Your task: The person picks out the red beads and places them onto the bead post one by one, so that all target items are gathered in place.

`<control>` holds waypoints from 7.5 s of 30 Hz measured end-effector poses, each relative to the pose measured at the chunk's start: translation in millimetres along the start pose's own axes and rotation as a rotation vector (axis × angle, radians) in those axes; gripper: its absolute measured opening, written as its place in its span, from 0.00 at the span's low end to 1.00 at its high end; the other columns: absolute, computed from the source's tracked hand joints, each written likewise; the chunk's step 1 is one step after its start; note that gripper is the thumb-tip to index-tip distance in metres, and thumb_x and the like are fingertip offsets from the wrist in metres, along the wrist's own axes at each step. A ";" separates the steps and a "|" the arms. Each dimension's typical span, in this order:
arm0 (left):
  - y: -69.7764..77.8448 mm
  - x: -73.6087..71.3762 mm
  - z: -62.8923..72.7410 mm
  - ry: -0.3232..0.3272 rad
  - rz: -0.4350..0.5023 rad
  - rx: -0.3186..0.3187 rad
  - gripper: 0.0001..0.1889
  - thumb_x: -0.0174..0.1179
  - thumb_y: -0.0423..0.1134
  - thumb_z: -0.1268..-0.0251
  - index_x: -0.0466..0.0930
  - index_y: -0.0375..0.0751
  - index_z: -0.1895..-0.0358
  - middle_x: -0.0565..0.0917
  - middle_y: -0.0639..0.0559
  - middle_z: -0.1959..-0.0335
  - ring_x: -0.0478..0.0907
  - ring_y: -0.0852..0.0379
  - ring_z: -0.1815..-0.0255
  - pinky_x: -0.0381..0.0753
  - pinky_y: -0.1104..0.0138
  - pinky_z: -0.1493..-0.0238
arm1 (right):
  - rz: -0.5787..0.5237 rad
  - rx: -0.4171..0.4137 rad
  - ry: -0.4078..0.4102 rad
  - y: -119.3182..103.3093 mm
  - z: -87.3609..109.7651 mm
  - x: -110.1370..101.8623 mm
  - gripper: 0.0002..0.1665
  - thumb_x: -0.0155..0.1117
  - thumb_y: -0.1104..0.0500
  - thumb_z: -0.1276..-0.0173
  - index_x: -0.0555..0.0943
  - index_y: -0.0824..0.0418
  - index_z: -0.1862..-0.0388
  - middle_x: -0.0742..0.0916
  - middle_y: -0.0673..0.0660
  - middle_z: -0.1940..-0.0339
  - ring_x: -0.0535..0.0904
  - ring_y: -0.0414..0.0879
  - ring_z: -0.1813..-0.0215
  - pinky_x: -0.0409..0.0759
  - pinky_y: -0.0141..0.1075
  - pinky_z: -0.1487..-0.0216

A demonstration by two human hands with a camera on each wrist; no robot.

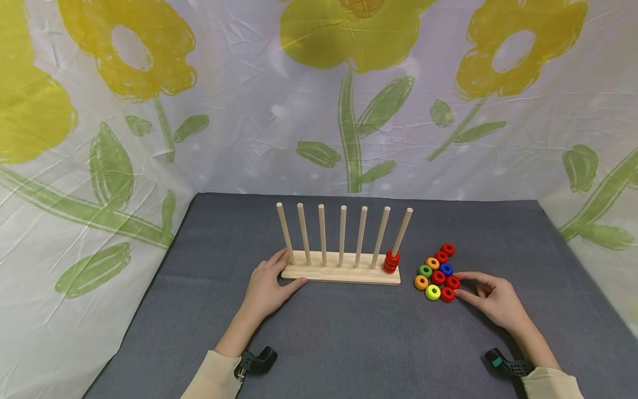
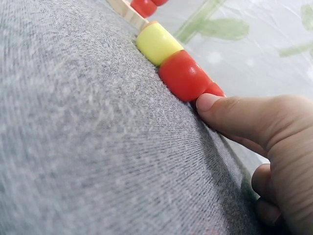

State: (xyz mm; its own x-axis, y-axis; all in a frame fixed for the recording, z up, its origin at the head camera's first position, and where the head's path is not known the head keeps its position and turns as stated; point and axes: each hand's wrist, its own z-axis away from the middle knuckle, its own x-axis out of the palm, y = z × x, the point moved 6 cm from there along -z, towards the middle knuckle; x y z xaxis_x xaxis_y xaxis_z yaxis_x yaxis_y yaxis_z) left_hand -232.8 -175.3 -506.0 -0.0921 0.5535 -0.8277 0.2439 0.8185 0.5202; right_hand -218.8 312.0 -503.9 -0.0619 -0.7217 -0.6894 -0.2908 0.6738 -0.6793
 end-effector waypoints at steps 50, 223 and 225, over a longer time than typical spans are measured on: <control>0.0 0.4 0.1 0.012 -0.007 0.003 0.45 0.70 0.61 0.38 0.68 0.37 0.25 0.69 0.40 0.26 0.72 0.37 0.39 0.69 0.43 0.41 | -0.044 0.034 0.067 -0.3 0.0 -3.3 0.19 0.75 0.59 0.33 0.84 0.60 0.45 0.83 0.55 0.63 0.59 0.36 0.85 0.59 0.36 0.86; 2.7 -0.9 -0.4 0.013 -0.008 0.015 0.44 0.70 0.60 0.38 0.69 0.36 0.26 0.68 0.39 0.26 0.72 0.36 0.38 0.69 0.42 0.41 | -0.535 -0.279 0.243 -177.3 -89.6 -23.3 0.22 0.68 0.77 0.35 0.84 0.68 0.42 0.85 0.56 0.73 0.64 0.42 0.87 0.58 0.35 0.85; 2.4 -0.4 -0.4 0.013 -0.009 0.015 0.44 0.70 0.60 0.38 0.69 0.36 0.26 0.68 0.39 0.26 0.72 0.36 0.38 0.69 0.42 0.41 | -0.547 -0.283 0.243 -178.0 -91.4 -21.7 0.22 0.68 0.77 0.35 0.84 0.68 0.42 0.86 0.56 0.69 0.64 0.42 0.87 0.57 0.35 0.86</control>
State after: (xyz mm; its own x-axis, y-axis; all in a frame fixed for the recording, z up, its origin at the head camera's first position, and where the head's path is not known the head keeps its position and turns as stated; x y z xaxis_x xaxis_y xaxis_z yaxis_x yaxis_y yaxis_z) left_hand -232.6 -173.5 -504.3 -0.1072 0.5485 -0.8292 0.2577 0.8209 0.5097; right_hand -252.9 193.2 -345.0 -0.0379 -0.9857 -0.1644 -0.5792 0.1557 -0.8001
